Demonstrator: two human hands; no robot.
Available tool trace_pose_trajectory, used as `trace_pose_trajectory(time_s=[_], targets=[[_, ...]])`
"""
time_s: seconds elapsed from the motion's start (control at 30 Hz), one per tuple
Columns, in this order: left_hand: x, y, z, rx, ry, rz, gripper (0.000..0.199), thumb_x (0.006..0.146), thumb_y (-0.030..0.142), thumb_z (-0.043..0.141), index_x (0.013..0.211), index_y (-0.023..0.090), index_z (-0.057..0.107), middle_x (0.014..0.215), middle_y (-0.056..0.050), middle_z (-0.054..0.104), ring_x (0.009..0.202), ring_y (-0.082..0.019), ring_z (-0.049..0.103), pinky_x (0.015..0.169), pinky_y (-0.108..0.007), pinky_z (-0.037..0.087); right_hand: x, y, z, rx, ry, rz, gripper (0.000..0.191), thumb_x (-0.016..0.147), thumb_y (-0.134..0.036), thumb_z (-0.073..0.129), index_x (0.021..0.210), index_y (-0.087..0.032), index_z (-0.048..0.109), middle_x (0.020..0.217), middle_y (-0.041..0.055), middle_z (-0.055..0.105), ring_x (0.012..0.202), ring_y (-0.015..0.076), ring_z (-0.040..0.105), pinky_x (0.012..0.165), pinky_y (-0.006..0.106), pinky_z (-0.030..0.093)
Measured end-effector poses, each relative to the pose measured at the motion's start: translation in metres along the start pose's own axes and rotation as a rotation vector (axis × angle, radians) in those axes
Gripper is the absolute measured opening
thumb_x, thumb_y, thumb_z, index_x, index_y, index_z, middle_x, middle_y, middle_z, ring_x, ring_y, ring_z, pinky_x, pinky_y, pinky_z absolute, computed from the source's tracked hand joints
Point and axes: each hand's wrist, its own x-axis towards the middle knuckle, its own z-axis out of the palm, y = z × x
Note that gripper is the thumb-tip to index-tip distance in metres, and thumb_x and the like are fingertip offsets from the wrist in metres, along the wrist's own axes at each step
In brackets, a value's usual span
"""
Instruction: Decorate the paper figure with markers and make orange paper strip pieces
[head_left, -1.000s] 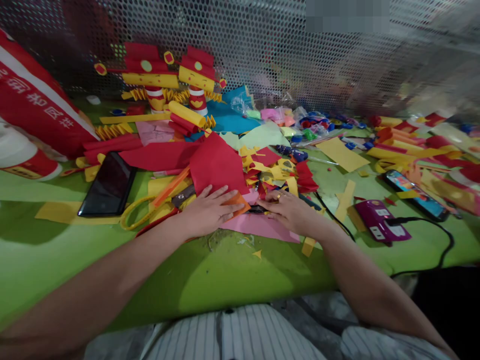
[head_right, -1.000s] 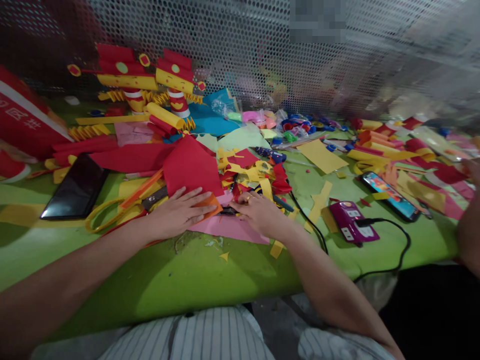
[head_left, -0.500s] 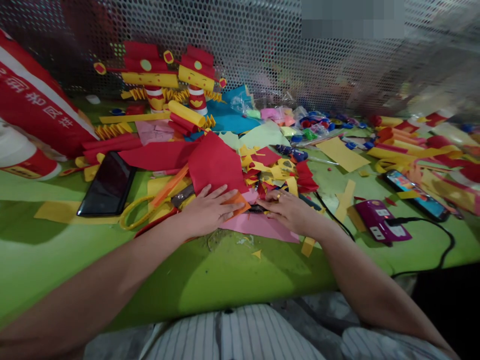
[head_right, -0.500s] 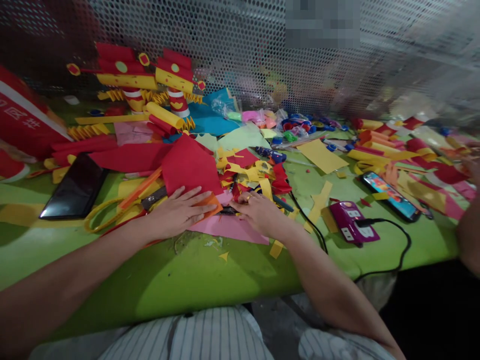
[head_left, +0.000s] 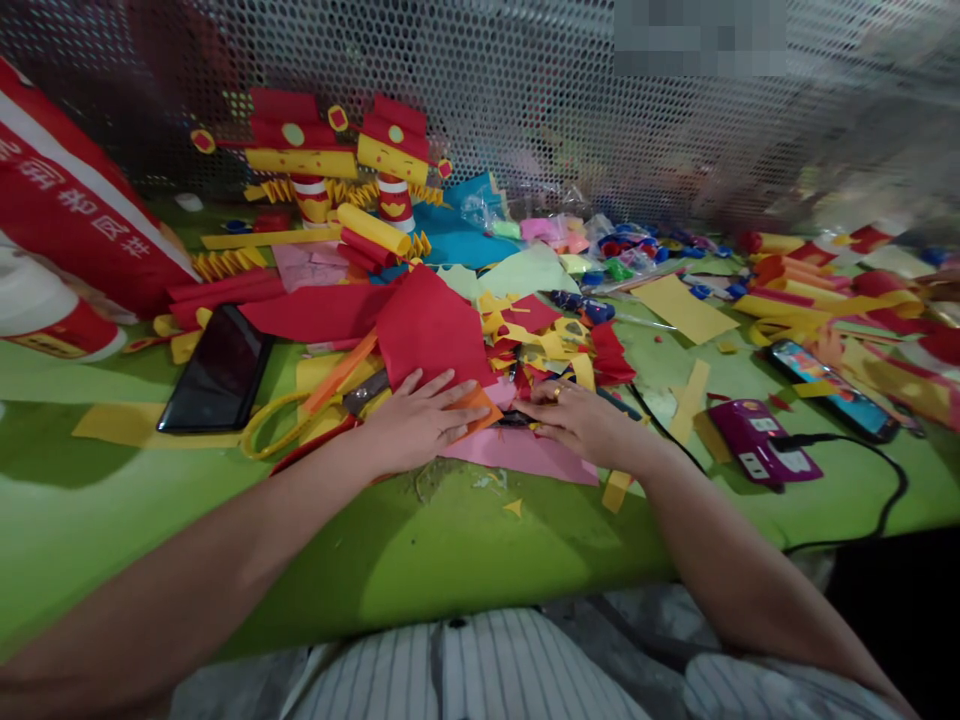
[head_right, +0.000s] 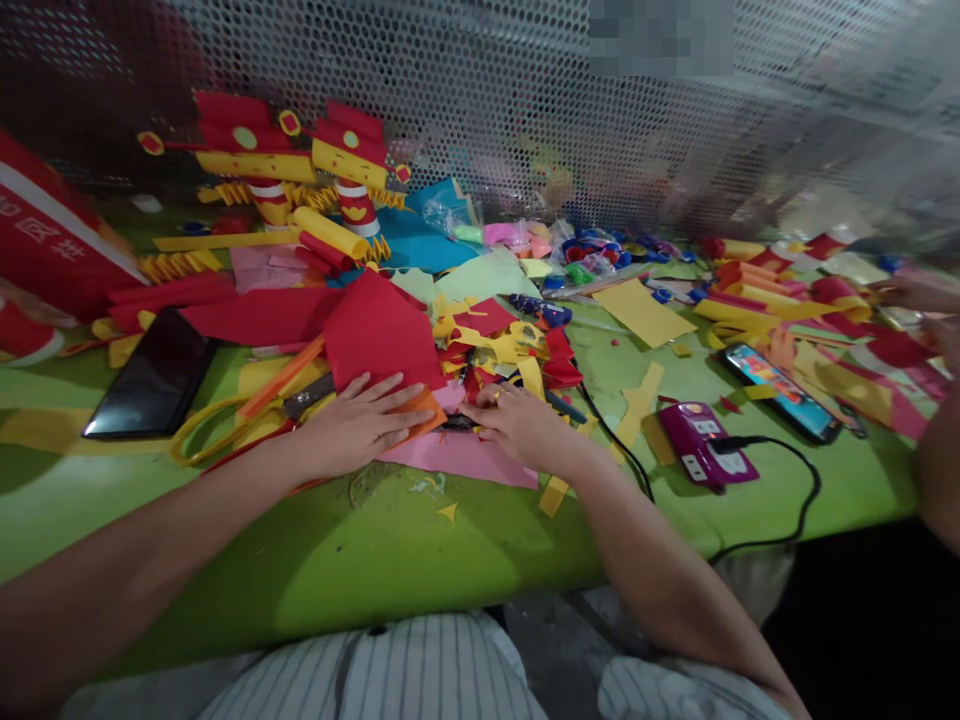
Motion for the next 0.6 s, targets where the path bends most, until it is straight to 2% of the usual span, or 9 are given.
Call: trace_pose_trajectory(time_s=[0.6], targets=[[-0.0004, 0.0006, 0.0006, -0.004, 0.017, 0.001, 0.044, 0.095, 0.043, 0.021, 0.137, 0.040, 0.034, 0.148, 0.005, 0.031, 0.138, -0.025, 0.020, 0.109, -0.051, 0.015, -0.0011, -0.0012, 0.0015, 0.004, 0.000, 0.022, 0.039, 0.087, -0.018, 0.044, 0.125, -0.021, 0.056, 0.115, 0.0119, 0.061, 0.099, 0.0235, 0.058, 0.088, 0.042, 0.047]])
